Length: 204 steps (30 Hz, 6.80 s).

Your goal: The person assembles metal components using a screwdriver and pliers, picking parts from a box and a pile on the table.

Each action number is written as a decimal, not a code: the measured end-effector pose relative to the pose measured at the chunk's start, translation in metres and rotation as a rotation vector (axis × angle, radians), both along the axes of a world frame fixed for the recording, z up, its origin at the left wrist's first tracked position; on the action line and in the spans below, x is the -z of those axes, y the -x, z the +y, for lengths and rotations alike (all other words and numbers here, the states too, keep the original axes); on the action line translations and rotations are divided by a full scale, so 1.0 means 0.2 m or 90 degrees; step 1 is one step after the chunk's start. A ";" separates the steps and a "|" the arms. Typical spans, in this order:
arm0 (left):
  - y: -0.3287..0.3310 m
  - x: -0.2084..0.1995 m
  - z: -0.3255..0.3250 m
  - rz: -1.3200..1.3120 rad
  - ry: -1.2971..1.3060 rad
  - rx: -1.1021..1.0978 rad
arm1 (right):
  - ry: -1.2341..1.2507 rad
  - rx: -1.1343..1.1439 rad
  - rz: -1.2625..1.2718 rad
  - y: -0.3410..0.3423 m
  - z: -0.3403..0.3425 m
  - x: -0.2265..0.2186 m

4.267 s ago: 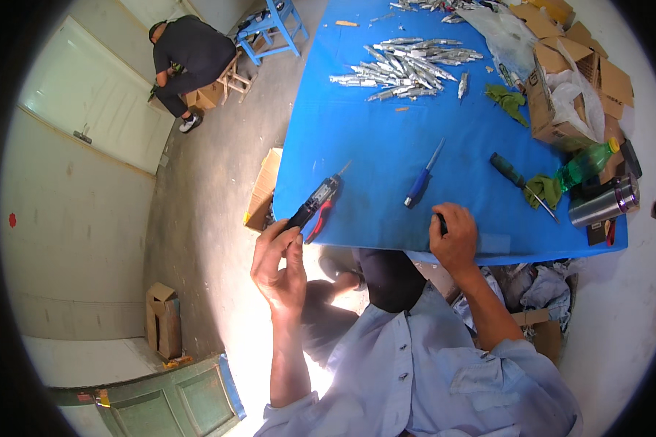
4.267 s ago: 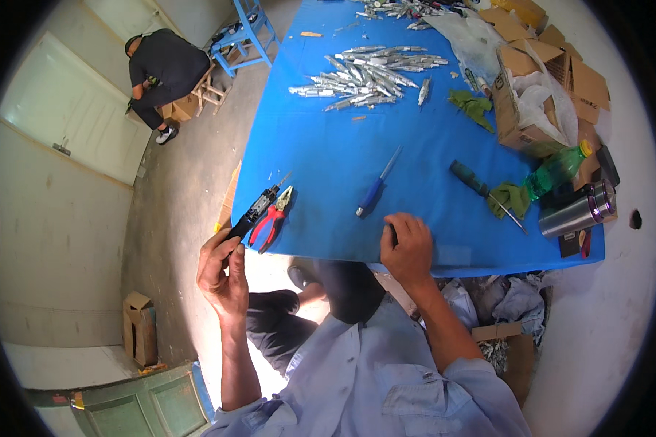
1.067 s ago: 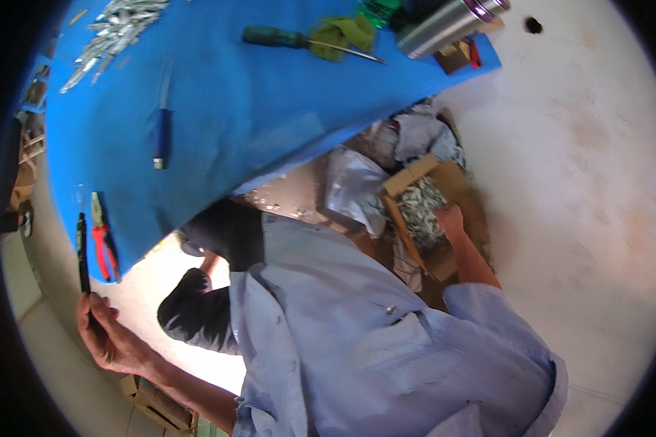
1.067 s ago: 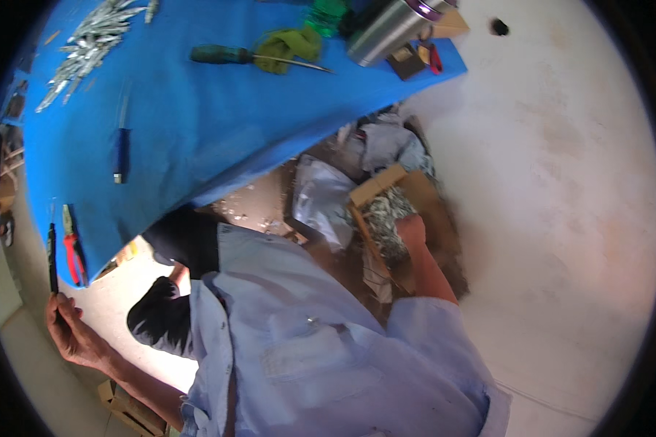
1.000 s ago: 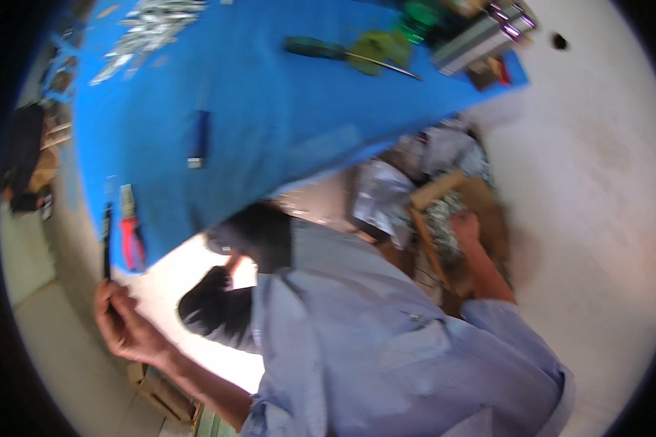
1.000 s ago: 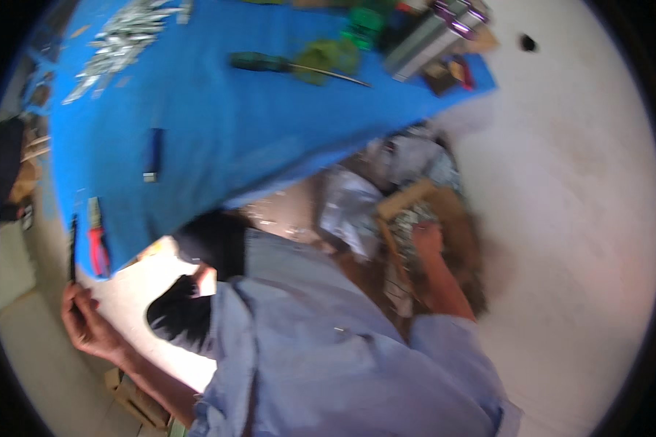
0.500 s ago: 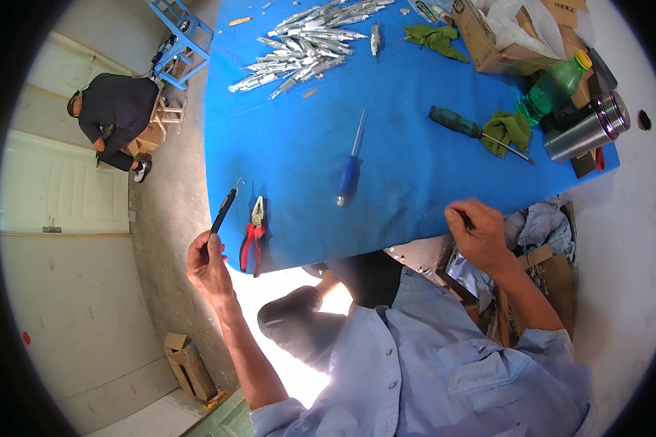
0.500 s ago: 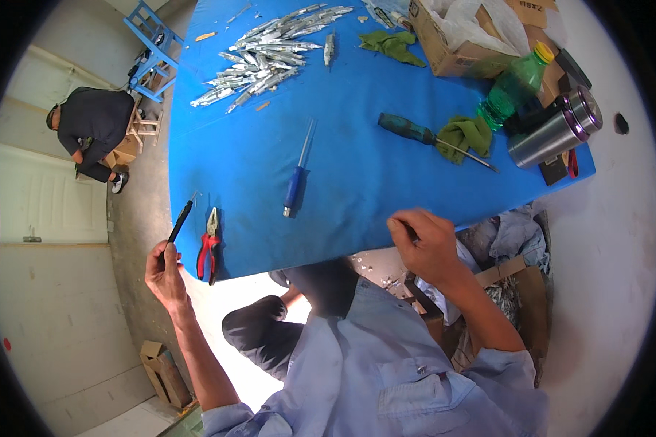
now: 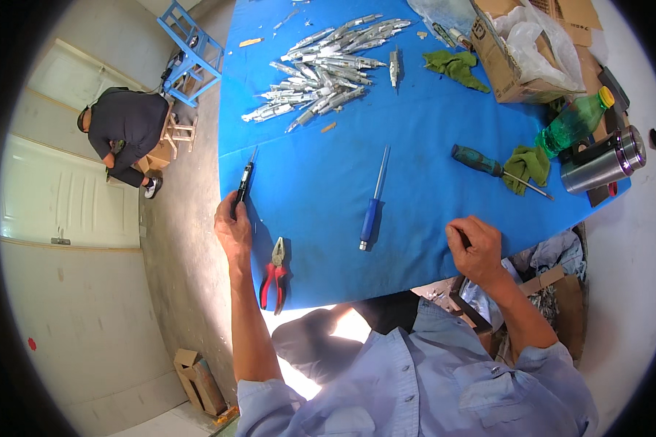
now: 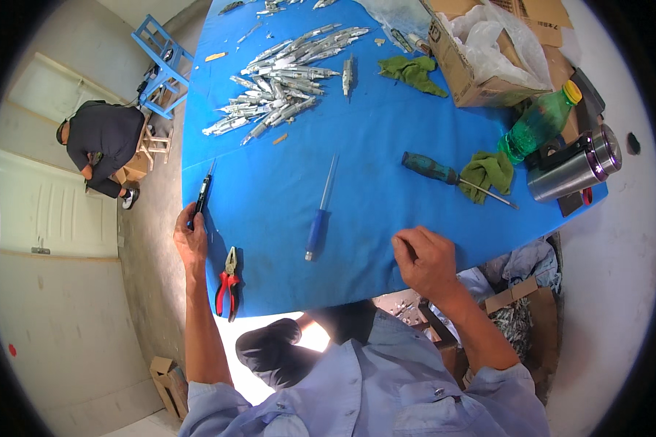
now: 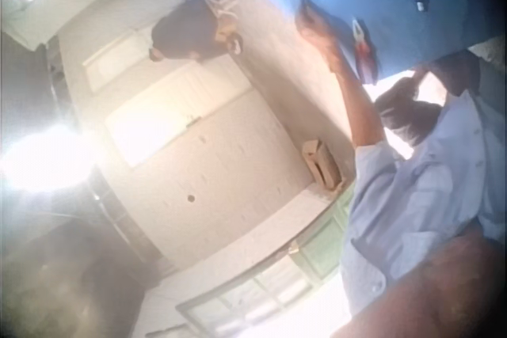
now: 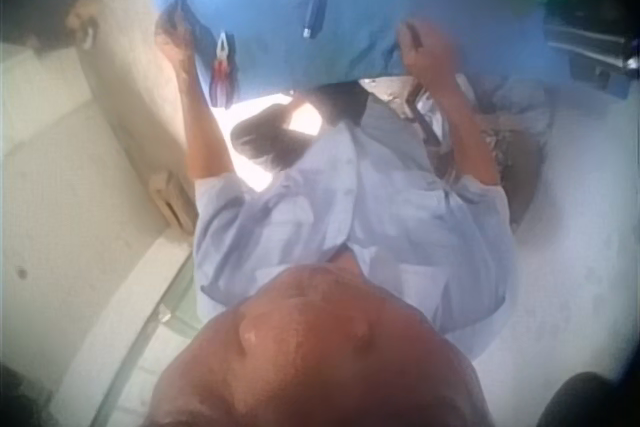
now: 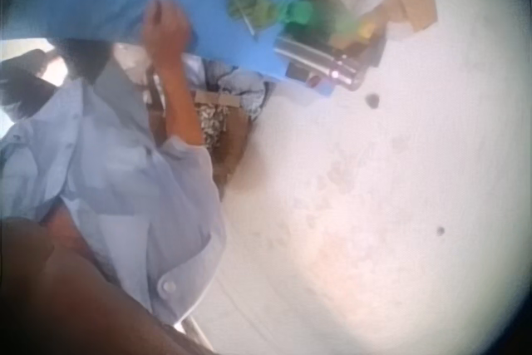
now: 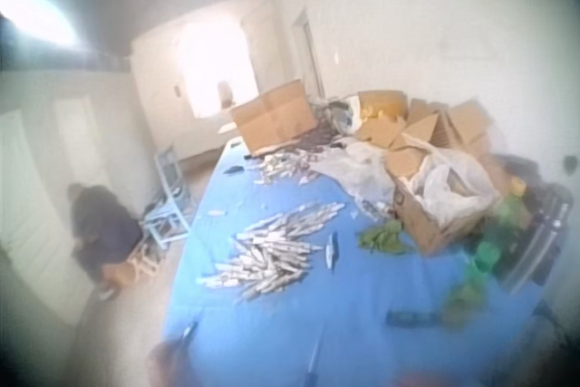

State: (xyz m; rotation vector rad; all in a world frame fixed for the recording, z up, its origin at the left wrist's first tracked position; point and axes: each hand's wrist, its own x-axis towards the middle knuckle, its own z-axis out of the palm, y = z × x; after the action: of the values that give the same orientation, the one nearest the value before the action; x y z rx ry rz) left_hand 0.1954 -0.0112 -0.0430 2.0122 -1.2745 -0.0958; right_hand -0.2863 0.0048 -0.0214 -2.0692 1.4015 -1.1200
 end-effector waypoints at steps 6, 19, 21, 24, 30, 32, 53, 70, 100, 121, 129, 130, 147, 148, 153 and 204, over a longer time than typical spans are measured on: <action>0.01 -0.12 0.02 -0.132 -0.016 -0.045 | -0.013 0.016 -0.036 -0.01 0.01 -0.02; 0.51 -0.09 0.81 -0.115 -0.002 0.009 | 0.014 0.021 -0.036 0.01 0.02 0.07; 0.54 -0.08 0.84 -0.137 -0.015 0.009 | 0.024 0.016 -0.024 0.00 0.02 0.06; 0.54 -0.03 0.84 -0.160 0.023 -0.009 | 0.036 0.009 -0.009 0.00 0.02 0.07; 0.58 0.04 0.83 -0.165 0.058 -0.071 | -0.005 -0.001 -0.042 -0.01 0.02 0.09; 0.58 0.07 0.82 -0.171 0.087 -0.078 | 0.008 0.004 -0.026 0.02 0.00 0.14; 0.55 0.12 0.87 -0.118 0.185 -0.084 | 0.142 -0.040 0.219 0.06 -0.10 0.20; 0.51 0.06 0.88 -0.061 0.022 -0.019 | 0.190 -0.023 0.237 0.02 -0.04 0.17; 0.57 0.01 0.90 -0.215 0.075 0.009 | 0.077 0.048 0.132 -0.05 0.06 0.03; 0.49 -0.06 0.71 -0.146 -0.020 -0.128 | 0.038 0.012 0.096 -0.05 0.03 0.01; 0.47 0.03 0.65 -0.162 0.019 -0.131 | -0.119 -0.091 0.137 -0.03 -0.01 -0.11; 0.47 0.04 0.65 -0.158 0.020 -0.136 | -0.149 -0.118 0.144 -0.04 -0.04 -0.14; 0.49 0.01 0.62 -0.079 0.038 -0.155 | 0.068 -0.252 0.184 -0.89 -1.18 -0.02; 0.49 0.01 0.62 -0.080 0.041 -0.152 | 0.066 -0.248 0.202 -0.90 -1.21 0.01; 0.49 0.01 0.64 -0.090 0.035 -0.159 | 0.016 -0.242 0.218 -0.96 -1.23 0.03; 0.49 0.02 0.65 -0.080 0.024 -0.168 | 0.052 -0.157 0.274 -0.54 -1.05 -0.14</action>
State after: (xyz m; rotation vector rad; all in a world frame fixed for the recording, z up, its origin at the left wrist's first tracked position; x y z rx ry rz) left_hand 0.0984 0.1181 -0.0466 2.1624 -1.0643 0.1814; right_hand -0.1774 -0.2061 0.0064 -2.5666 1.2432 -0.6664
